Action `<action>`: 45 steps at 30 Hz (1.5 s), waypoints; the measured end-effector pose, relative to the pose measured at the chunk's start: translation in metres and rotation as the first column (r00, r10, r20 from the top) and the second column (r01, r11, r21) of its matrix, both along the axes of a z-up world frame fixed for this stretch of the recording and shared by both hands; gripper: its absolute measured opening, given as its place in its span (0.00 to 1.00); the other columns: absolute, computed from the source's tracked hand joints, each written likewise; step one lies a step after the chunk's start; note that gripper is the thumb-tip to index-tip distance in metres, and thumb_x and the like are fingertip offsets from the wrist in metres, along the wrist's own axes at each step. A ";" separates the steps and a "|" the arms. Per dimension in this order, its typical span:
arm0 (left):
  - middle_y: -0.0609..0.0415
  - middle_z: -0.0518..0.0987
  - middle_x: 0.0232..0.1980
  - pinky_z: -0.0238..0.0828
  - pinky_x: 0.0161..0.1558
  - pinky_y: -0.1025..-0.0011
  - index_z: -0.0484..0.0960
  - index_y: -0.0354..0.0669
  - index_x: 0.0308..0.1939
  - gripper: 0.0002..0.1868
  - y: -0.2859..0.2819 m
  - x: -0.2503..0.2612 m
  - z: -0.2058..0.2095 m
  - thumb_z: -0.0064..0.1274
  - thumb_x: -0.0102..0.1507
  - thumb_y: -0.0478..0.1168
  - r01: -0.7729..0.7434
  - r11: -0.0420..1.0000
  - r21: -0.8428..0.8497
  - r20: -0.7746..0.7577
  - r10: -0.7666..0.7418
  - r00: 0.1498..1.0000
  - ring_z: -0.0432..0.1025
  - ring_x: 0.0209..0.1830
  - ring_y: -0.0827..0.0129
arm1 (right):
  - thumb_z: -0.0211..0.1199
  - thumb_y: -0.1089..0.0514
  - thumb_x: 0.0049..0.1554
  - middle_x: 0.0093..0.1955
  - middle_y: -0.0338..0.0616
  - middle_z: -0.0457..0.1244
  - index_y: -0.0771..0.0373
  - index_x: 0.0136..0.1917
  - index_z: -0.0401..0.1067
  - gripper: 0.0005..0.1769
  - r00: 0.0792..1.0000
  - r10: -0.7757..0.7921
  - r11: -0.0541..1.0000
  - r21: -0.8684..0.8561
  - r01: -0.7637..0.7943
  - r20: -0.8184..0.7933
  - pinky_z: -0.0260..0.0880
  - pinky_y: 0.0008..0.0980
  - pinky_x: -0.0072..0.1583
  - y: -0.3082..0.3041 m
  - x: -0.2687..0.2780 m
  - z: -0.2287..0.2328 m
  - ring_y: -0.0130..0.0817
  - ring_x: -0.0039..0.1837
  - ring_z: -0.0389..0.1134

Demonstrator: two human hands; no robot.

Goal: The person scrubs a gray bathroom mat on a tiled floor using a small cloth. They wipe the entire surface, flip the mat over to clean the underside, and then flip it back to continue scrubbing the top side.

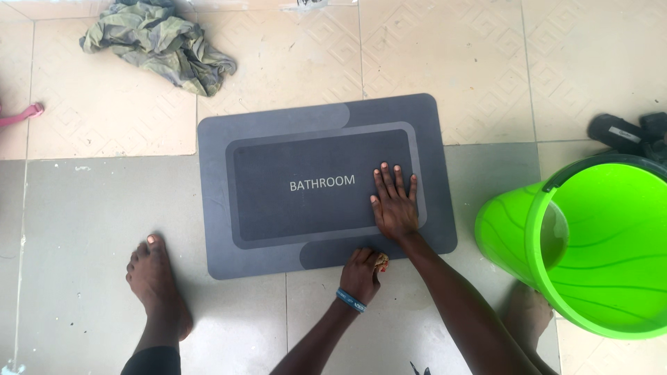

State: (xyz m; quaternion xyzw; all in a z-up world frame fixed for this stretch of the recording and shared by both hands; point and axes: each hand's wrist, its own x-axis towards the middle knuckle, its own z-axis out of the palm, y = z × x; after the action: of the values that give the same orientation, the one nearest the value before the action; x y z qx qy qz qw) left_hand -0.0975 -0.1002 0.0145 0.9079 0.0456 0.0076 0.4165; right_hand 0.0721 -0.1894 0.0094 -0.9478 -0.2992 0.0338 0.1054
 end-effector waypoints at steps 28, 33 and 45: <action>0.38 0.76 0.53 0.75 0.52 0.60 0.78 0.29 0.55 0.18 0.012 0.049 -0.006 0.55 0.59 0.27 -0.268 0.963 0.008 -0.124 0.267 0.956 0.72 0.51 0.52 | 0.39 0.29 0.65 0.86 0.44 0.40 0.55 0.82 0.52 0.41 0.999 -0.036 0.990 0.137 0.036 0.000 0.21 0.62 0.80 -0.003 -0.001 -0.006 0.43 0.87 0.31; 0.43 0.79 0.52 0.74 0.55 0.60 0.80 0.33 0.54 0.22 -0.036 0.000 -0.020 0.55 0.55 0.23 0.026 1.000 -0.013 -0.096 -0.027 0.995 0.72 0.51 0.53 | 0.39 0.29 0.65 0.86 0.43 0.40 0.55 0.82 0.51 0.42 0.999 -0.049 0.988 0.143 0.051 -0.018 0.21 0.61 0.80 -0.002 -0.002 -0.008 0.42 0.87 0.31; 0.38 0.75 0.50 0.72 0.52 0.52 0.76 0.28 0.56 0.22 -0.017 0.006 -0.026 0.56 0.57 0.27 -0.237 0.958 0.161 0.067 0.229 0.971 0.72 0.49 0.48 | 0.40 0.23 0.62 0.86 0.44 0.39 0.55 0.82 0.51 0.48 0.998 -0.061 0.992 0.112 0.062 -0.013 0.20 0.59 0.80 -0.003 0.002 -0.003 0.43 0.87 0.31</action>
State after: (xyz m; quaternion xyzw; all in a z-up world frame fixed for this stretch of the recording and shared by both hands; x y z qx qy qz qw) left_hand -0.0917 -0.1174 -0.0110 0.9277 0.1415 0.0820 0.3356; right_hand 0.0743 -0.1922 0.0061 -0.9490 -0.2705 0.0184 0.1608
